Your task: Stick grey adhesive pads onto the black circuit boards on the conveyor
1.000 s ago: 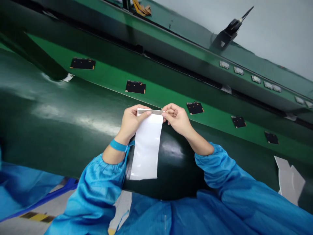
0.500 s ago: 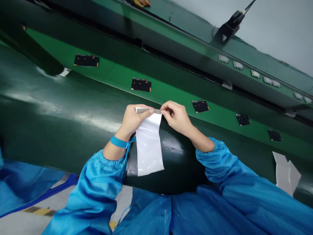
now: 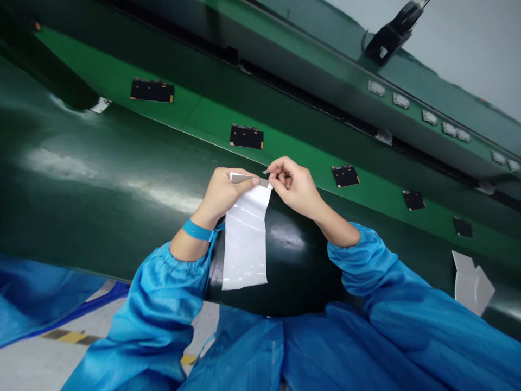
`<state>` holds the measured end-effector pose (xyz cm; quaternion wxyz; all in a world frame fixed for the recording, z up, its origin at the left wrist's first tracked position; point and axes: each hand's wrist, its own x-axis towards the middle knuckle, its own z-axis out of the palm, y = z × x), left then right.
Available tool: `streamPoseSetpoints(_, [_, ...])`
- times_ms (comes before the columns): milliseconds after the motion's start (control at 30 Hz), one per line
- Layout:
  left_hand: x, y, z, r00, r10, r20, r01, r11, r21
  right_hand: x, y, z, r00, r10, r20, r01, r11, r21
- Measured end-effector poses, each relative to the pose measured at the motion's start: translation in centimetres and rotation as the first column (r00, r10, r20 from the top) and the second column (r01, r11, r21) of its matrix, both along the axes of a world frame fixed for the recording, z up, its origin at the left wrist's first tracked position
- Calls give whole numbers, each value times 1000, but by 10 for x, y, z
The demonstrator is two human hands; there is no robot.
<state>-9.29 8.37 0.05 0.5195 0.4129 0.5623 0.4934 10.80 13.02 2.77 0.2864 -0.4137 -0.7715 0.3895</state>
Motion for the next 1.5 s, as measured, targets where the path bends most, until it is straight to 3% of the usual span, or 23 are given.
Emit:
streamPoseSetpoints(333, [2, -1, -2, 969, -218, -117, 229, 969, 92, 0, 12, 14, 979, -37, -199, -22, 958, -286])
streamPoseSetpoints(433, [4, -2, -6, 975, -212, -62, 217, 972, 89, -2, 12, 14, 981, -48, -190, -17, 945, -327])
streamPoseSetpoints(767, [12, -2, -3, 998, -38, -43, 43, 993, 114, -7, 7, 0, 991, -48, -129, 13, 966, -257])
streamPoseSetpoints(1133, [12, -1, -2, 996, -85, -9, 86, 991, 103, -5, 8, -11, 973, -41, -227, -1, 983, -182])
streamPoseSetpoints(1500, [13, -1, -5, 998, -54, -18, 55, 991, 126, -5, 4, -12, 971, -6, -237, -48, 974, -221])
